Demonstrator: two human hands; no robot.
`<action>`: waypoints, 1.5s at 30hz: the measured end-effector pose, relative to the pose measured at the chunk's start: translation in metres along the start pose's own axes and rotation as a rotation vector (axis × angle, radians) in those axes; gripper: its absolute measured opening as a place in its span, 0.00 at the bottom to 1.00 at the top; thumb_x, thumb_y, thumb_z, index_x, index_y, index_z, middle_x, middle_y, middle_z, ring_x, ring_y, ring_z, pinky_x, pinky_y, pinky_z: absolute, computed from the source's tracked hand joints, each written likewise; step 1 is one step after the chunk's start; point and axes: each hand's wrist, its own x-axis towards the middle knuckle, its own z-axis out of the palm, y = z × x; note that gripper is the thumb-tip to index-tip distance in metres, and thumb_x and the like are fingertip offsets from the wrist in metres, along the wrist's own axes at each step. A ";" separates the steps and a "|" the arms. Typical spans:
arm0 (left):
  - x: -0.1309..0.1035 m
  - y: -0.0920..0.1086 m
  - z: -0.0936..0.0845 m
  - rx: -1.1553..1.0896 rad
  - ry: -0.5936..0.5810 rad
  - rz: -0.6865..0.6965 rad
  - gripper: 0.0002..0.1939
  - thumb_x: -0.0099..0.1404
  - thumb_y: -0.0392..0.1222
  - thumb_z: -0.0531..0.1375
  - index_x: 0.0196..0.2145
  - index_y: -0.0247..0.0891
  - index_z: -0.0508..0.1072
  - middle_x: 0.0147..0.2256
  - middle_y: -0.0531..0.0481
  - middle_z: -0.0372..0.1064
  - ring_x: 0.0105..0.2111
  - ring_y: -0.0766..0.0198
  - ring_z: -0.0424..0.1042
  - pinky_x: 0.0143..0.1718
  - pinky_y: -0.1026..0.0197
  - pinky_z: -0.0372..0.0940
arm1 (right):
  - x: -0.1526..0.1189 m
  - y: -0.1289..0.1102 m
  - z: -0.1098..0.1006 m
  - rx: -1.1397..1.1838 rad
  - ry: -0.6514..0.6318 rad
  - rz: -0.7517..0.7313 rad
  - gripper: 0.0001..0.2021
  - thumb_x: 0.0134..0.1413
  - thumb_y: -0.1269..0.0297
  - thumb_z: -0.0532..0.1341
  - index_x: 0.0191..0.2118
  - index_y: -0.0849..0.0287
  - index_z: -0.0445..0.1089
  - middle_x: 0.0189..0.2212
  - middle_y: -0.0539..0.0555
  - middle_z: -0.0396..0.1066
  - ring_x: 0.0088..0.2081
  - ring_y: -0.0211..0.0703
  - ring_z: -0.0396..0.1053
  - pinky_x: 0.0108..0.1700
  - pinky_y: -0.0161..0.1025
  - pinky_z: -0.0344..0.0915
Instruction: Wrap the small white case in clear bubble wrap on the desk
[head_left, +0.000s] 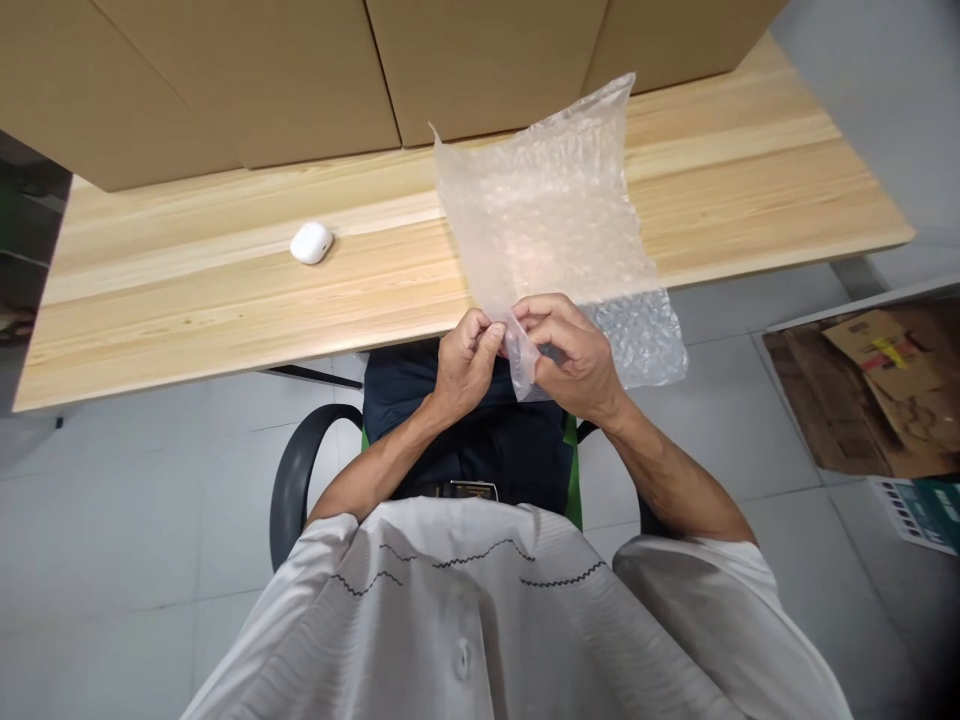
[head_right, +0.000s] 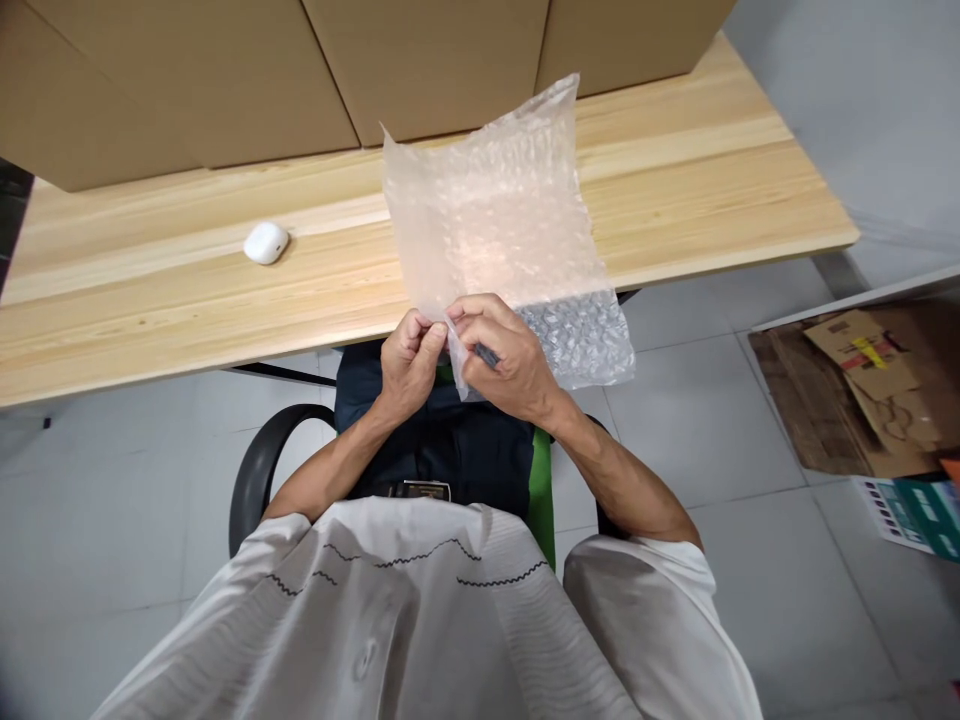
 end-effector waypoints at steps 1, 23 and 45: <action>0.000 0.000 -0.001 0.005 0.001 -0.003 0.32 0.82 0.75 0.65 0.39 0.42 0.76 0.30 0.56 0.78 0.29 0.67 0.74 0.34 0.62 0.69 | 0.000 -0.001 0.000 -0.003 0.011 -0.003 0.09 0.72 0.66 0.73 0.40 0.48 0.75 0.56 0.57 0.83 0.52 0.54 0.84 0.55 0.57 0.84; -0.003 -0.004 0.004 -0.007 0.061 0.131 0.28 0.83 0.68 0.69 0.36 0.43 0.78 0.27 0.57 0.73 0.26 0.68 0.70 0.31 0.62 0.65 | -0.002 -0.005 0.007 -0.220 -0.052 0.128 0.10 0.78 0.65 0.65 0.39 0.50 0.69 0.39 0.53 0.74 0.39 0.47 0.72 0.41 0.46 0.68; -0.006 -0.007 -0.002 0.094 -0.005 0.105 0.35 0.83 0.75 0.65 0.31 0.43 0.70 0.24 0.58 0.65 0.25 0.67 0.62 0.30 0.60 0.61 | -0.001 -0.006 0.007 -0.035 -0.002 0.193 0.03 0.69 0.66 0.68 0.42 0.50 0.75 0.39 0.50 0.78 0.36 0.43 0.74 0.41 0.43 0.73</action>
